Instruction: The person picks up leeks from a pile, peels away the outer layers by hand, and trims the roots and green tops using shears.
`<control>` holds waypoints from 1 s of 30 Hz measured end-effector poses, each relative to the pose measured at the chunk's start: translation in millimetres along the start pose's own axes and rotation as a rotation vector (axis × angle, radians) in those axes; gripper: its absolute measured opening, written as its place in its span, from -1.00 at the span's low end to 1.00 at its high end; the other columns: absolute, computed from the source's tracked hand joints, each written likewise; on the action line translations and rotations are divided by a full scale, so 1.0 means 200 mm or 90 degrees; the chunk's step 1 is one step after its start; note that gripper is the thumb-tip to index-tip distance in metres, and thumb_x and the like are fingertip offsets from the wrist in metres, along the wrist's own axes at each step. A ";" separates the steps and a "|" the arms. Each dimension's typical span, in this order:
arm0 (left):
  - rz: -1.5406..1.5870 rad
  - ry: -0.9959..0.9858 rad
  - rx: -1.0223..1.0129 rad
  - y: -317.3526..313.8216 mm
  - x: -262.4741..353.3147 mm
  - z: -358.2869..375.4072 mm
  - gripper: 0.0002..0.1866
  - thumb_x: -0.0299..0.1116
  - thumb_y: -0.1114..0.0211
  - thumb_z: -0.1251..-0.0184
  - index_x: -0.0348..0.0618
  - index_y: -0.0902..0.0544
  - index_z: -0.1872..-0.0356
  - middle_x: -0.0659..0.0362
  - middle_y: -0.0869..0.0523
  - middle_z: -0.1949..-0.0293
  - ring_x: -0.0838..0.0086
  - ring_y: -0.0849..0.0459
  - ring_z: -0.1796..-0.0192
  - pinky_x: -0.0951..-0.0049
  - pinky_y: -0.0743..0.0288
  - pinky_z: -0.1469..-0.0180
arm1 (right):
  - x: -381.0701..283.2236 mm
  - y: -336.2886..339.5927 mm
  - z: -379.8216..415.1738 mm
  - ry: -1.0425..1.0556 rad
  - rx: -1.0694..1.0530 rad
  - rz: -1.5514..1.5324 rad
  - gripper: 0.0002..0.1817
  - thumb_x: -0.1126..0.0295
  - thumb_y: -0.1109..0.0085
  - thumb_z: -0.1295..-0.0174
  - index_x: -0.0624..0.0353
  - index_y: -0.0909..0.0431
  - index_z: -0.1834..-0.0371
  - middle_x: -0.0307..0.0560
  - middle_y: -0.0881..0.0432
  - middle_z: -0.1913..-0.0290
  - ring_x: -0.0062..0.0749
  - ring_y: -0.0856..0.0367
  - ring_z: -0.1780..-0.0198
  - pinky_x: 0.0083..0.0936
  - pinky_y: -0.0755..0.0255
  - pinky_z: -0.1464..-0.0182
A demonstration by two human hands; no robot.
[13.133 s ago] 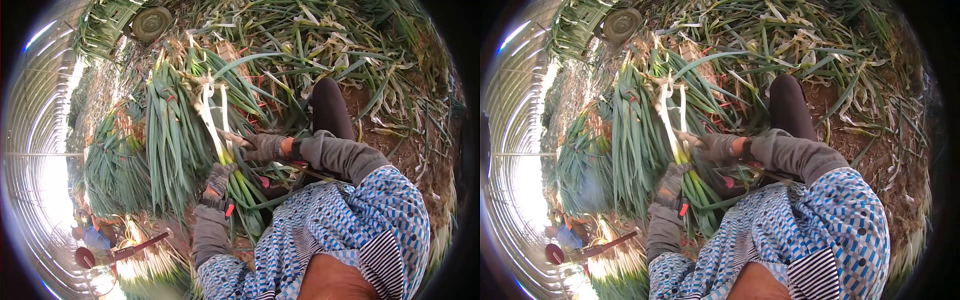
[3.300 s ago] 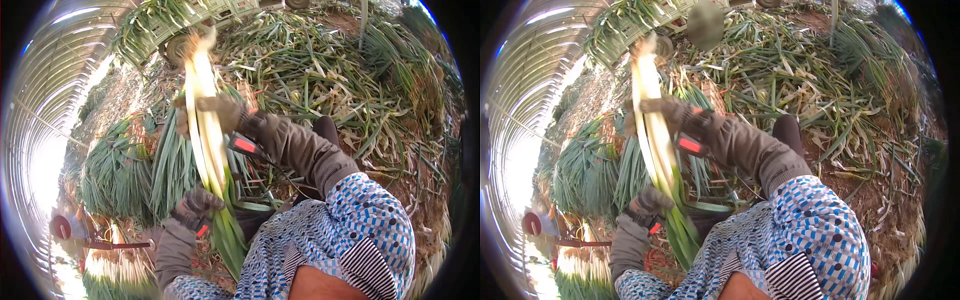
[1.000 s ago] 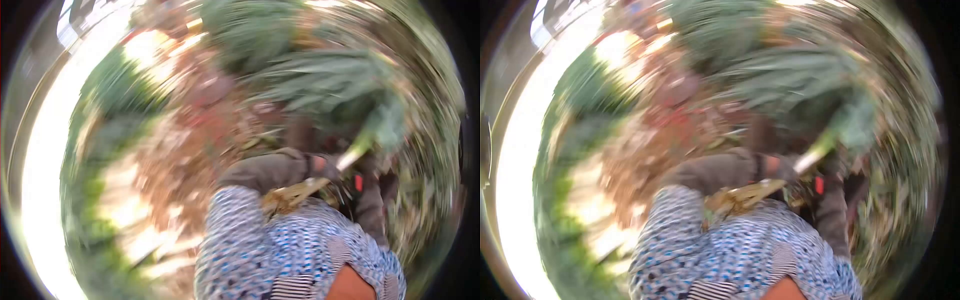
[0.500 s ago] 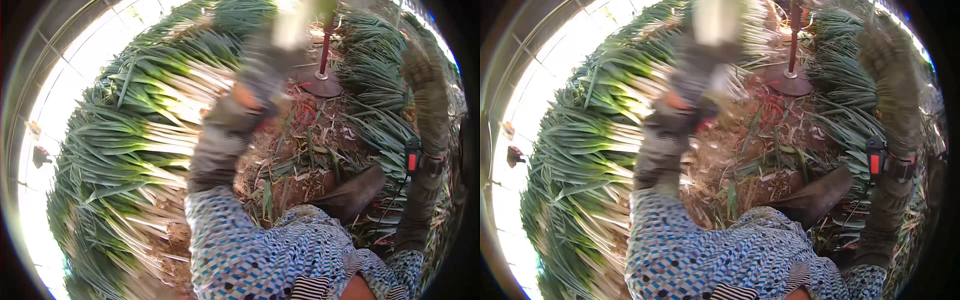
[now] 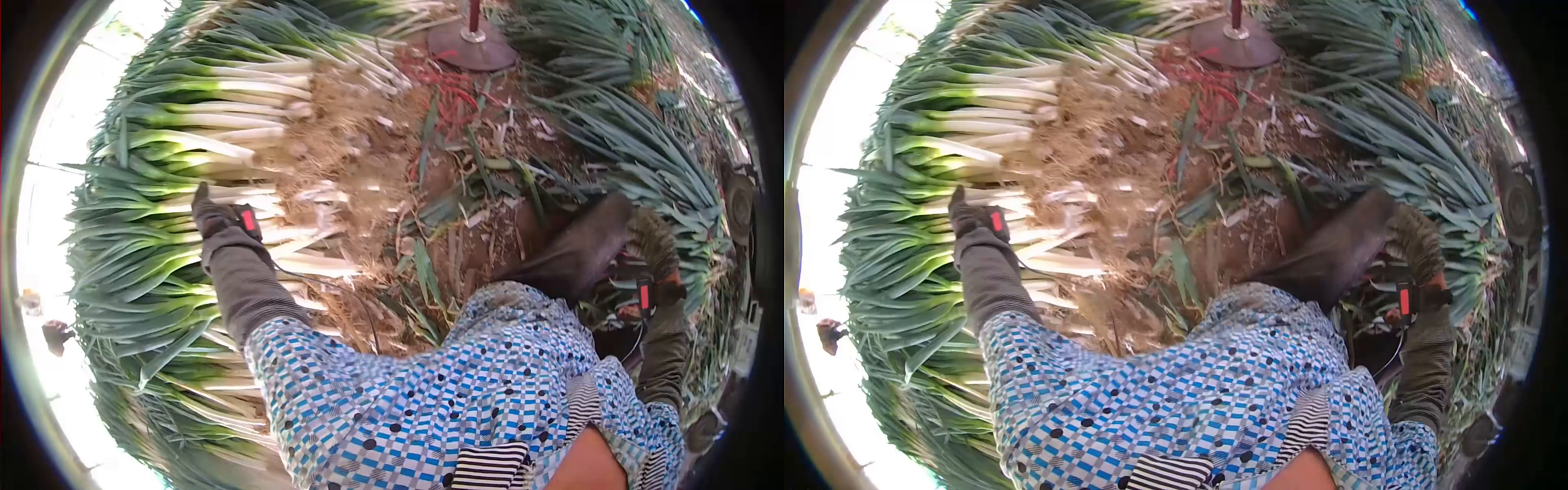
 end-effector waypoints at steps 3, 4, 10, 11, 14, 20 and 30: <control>-0.096 -0.024 0.042 -0.04 0.02 0.01 -0.36 -0.04 -0.04 -0.36 -0.42 -0.27 -0.23 -0.14 -0.41 -0.17 0.06 -0.44 -0.19 0.16 -0.35 -0.19 | 0.33 0.14 0.08 -0.125 0.022 -0.006 -0.51 0.14 -0.14 -0.21 0.05 -0.40 -0.19 -0.22 -0.58 0.24 -0.51 -0.60 0.29 -0.58 -0.50 0.29; -0.135 -0.032 0.058 -0.05 0.02 0.03 -0.36 -0.04 -0.04 -0.36 -0.42 -0.26 -0.23 -0.14 -0.40 -0.18 0.06 -0.43 -0.20 0.16 -0.35 -0.20 | 0.46 0.17 0.10 -0.159 0.026 0.004 -0.51 0.15 -0.14 -0.20 0.04 -0.40 -0.19 -0.23 -0.58 0.25 -0.52 -0.59 0.30 -0.59 -0.49 0.31; -0.439 -0.046 0.276 0.00 0.04 0.18 -0.32 -0.01 -0.04 -0.35 -0.42 -0.21 -0.26 -0.13 -0.34 -0.24 0.05 -0.36 -0.26 0.15 -0.30 -0.24 | 1.05 0.26 0.17 -0.259 0.020 0.128 -0.53 0.17 -0.13 -0.19 -0.03 -0.41 -0.18 -0.25 -0.55 0.34 -0.55 -0.56 0.37 -0.62 -0.45 0.38; -0.503 -0.030 0.356 0.01 0.04 0.23 -0.31 -0.01 -0.04 -0.35 -0.42 -0.20 -0.27 -0.13 -0.33 -0.25 0.05 -0.35 -0.27 0.15 -0.29 -0.25 | 1.14 0.25 0.15 -0.257 0.007 0.174 -0.53 0.17 -0.13 -0.19 -0.04 -0.41 -0.18 -0.25 -0.55 0.35 -0.56 -0.55 0.38 -0.62 -0.44 0.40; -0.499 -0.124 0.533 -0.04 0.09 0.54 -0.29 0.01 -0.04 -0.35 -0.43 -0.18 -0.28 -0.13 -0.29 -0.28 0.04 -0.32 -0.30 0.15 -0.27 -0.27 | 1.35 0.27 0.17 -0.247 -0.016 0.333 -0.54 0.18 -0.12 -0.18 -0.07 -0.41 -0.17 -0.26 -0.54 0.39 -0.57 -0.54 0.42 -0.64 -0.42 0.43; -0.201 -0.779 -0.002 -0.40 0.13 1.53 -0.26 0.05 -0.08 -0.32 -0.34 -0.18 -0.30 -0.14 -0.27 -0.29 0.06 -0.27 -0.34 0.17 -0.11 -0.41 | 1.55 0.26 0.18 -0.221 -0.099 0.563 -0.56 0.20 -0.11 -0.17 -0.13 -0.42 -0.17 -0.28 -0.51 0.47 -0.61 -0.50 0.49 -0.67 -0.38 0.51; -0.374 -0.090 -1.144 -1.04 -1.06 2.44 -0.29 -0.06 -0.27 -0.19 -0.15 -0.26 -0.31 -0.09 -0.42 -0.21 0.01 -0.37 -0.24 0.32 -0.24 -0.29 | 0.26 0.10 0.93 -0.307 0.203 -0.075 -0.47 0.22 -0.17 -0.13 0.28 -0.39 -0.13 -0.23 -0.55 0.43 -0.75 -0.34 0.63 -0.78 -0.16 0.67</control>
Point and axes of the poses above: each hand's wrist, its own z-axis away from the middle knuckle, its own y-axis out of the back of the hand, x = y × z, the point moved 1 cm from there along -z, towards the middle knuckle
